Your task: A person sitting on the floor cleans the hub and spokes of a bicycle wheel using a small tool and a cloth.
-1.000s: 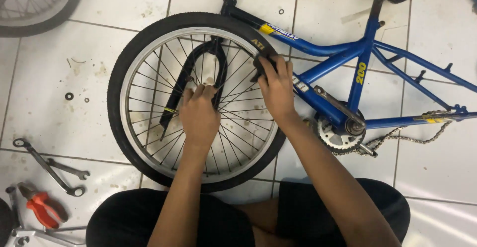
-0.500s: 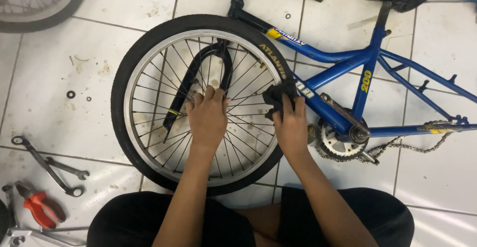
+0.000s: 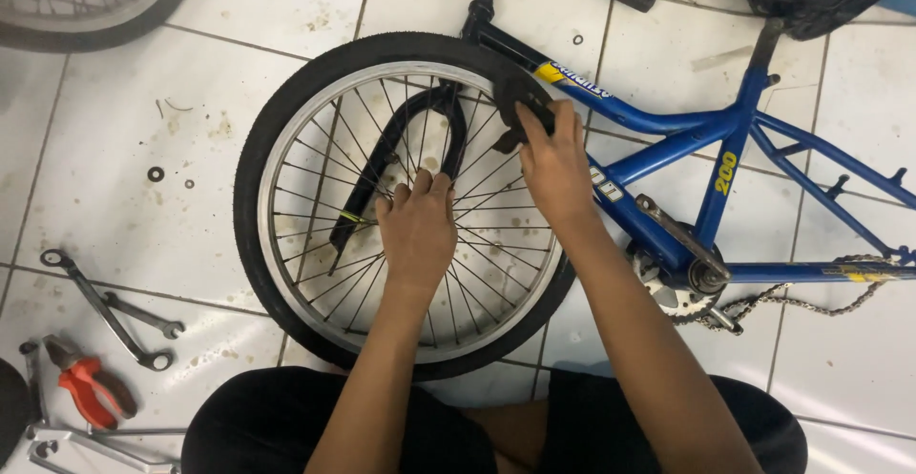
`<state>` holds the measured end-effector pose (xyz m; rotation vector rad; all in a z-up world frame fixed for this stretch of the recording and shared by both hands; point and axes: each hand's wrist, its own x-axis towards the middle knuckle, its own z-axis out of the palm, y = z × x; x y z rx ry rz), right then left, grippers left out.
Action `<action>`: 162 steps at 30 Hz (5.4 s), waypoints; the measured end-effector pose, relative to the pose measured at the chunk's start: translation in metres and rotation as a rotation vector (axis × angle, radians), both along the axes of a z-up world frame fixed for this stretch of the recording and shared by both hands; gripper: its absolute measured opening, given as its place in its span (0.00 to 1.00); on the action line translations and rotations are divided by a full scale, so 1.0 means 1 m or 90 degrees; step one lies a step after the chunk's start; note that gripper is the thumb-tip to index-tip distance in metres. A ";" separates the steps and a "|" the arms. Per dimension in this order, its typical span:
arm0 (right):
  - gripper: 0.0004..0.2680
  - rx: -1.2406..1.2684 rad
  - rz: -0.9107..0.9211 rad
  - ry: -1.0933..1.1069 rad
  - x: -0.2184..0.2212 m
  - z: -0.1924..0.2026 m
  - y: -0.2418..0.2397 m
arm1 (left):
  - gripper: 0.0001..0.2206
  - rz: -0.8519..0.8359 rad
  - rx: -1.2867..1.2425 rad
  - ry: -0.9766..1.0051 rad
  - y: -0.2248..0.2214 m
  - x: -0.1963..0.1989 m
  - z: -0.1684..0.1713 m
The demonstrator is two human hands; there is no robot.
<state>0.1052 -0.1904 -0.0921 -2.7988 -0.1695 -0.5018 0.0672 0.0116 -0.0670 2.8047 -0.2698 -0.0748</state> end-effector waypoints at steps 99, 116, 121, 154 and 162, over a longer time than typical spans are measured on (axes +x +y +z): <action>0.13 -0.029 0.055 -0.136 0.041 0.008 0.018 | 0.10 -0.019 -0.025 0.014 0.005 0.007 0.009; 0.12 0.018 -0.041 -0.142 -0.019 -0.012 -0.013 | 0.10 -0.045 0.022 -0.020 0.004 0.005 0.006; 0.12 0.074 0.051 -0.166 0.024 -0.002 -0.002 | 0.10 -0.051 0.007 -0.025 0.006 0.007 0.010; 0.13 0.203 -0.048 -0.219 0.058 -0.013 0.053 | 0.15 -0.079 -0.046 0.078 0.008 0.012 0.008; 0.13 0.188 0.181 -0.121 0.102 0.007 0.119 | 0.17 -0.091 -0.028 0.100 0.009 0.012 0.003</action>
